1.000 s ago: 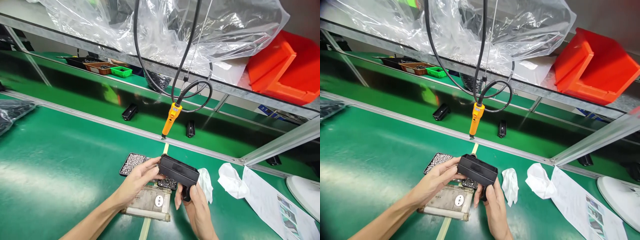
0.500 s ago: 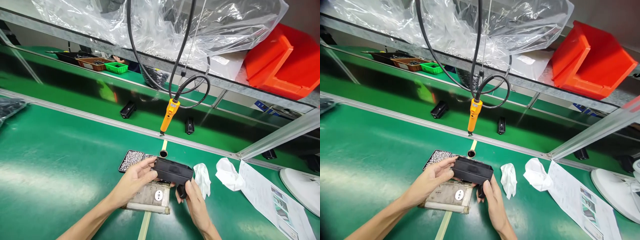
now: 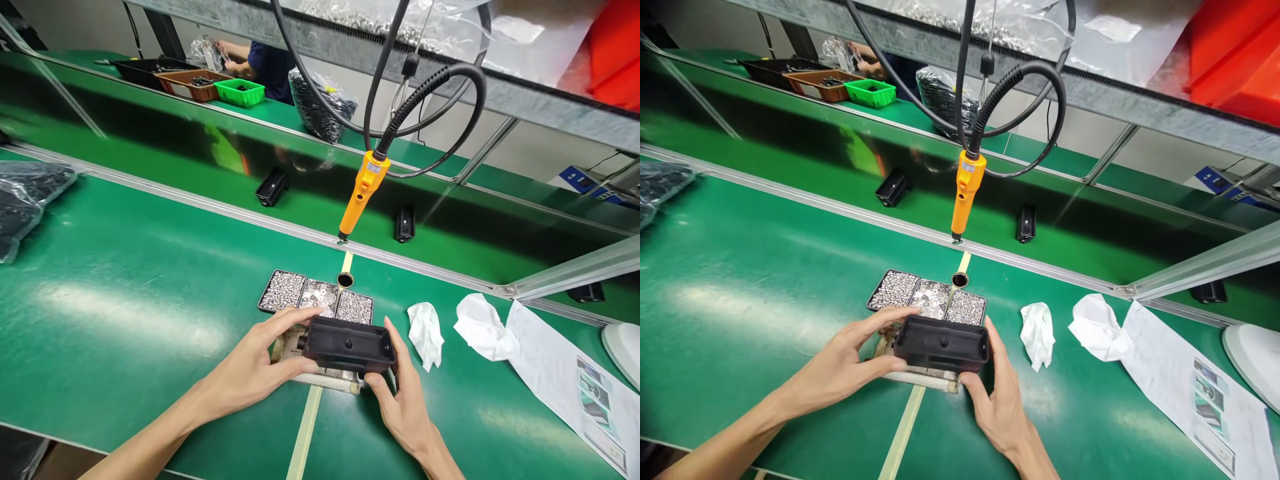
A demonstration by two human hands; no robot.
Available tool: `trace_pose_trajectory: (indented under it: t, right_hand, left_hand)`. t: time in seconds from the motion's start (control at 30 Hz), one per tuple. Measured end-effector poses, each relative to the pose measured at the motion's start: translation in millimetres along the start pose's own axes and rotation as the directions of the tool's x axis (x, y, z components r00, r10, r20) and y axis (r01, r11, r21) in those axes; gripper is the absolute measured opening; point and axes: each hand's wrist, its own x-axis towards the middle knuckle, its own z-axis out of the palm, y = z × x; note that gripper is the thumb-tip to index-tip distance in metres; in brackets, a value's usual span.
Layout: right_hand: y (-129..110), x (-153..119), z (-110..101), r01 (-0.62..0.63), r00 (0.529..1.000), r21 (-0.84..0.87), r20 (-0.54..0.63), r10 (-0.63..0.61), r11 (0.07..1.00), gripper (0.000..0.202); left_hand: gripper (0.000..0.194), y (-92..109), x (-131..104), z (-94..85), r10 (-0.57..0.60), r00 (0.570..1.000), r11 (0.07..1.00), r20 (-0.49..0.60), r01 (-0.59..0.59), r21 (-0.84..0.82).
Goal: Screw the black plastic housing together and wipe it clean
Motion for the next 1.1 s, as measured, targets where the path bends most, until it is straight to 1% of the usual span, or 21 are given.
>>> trace_pose_trajectory:
  t: [0.07,0.13,0.23,0.33,0.43,0.53,0.63,0.67,0.73,0.8,0.87,0.93,1.1]
  right_hand:
    - [0,-3,0,0.071,0.997,-0.109,-0.01,-0.073,0.992,0.07]
    - [1,-5,0,0.132,0.991,-0.195,-0.005,-0.136,0.972,0.068]
    - [4,-7,-1,0.208,0.977,-0.262,0.004,-0.214,0.943,0.07]
    - [9,-9,0,0.252,0.966,-0.296,0.025,-0.256,0.921,0.074]
    - [12,-12,0,0.26,0.966,-0.287,0.067,-0.251,0.922,0.073]
    - [9,-12,-1,0.254,0.966,-0.25,0.106,-0.234,0.934,0.069]
    - [6,-9,-1,0.255,0.965,-0.211,0.113,-0.236,0.944,0.069]
    - [6,-8,-1,0.257,0.965,-0.199,0.114,-0.238,0.946,0.07]
    - [6,-7,-1,0.257,0.963,-0.178,0.123,-0.238,0.95,0.071]
    - [7,-7,-2,0.258,0.962,-0.162,0.139,-0.237,0.953,0.072]
    - [8,-8,-4,0.26,0.959,-0.145,0.155,-0.237,0.955,0.072]
    - [9,-8,-5,0.248,0.96,-0.123,0.165,-0.227,0.961,0.071]
    - [8,-8,-8,0.175,0.968,-0.074,0.197,-0.157,0.982,0.068]
  left_hand:
    - [0.059,-5,-6,-1.5,0.01,1.0,0.997,0.026,-0.012,0.07]
    - [0.057,-10,-10,-1.0,0.018,0.998,0.996,0.052,-0.023,0.091]
    - [0.054,-16,-12,0.8,0.041,0.997,0.992,0.065,-0.048,0.114]
    - [0.055,-18,-12,1.5,0.1,0.991,0.98,0.09,-0.113,0.161]
    - [0.058,-20,-12,0.6,0.127,0.984,0.966,0.127,-0.152,0.209]
    - [0.062,-23,-13,-0.7,0.135,0.981,0.951,0.138,-0.167,0.26]
    - [0.075,-26,-12,0.3,0.173,0.972,0.942,0.162,-0.211,0.262]
    - [0.076,-28,-12,1.4,0.183,0.97,0.941,0.159,-0.22,0.257]
    - [0.072,-29,-12,4.6,0.201,0.971,0.933,0.13,-0.23,0.277]
    - [0.067,-30,-12,7.7,0.21,0.973,0.915,0.098,-0.231,0.33]
    - [0.068,-29,-13,9.3,0.21,0.973,0.901,0.09,-0.229,0.369]
    - [0.07,-26,-13,9.4,0.195,0.976,0.902,0.092,-0.216,0.375]
    - [0.072,-24,-15,8.1,0.143,0.987,0.924,0.077,-0.162,0.348]
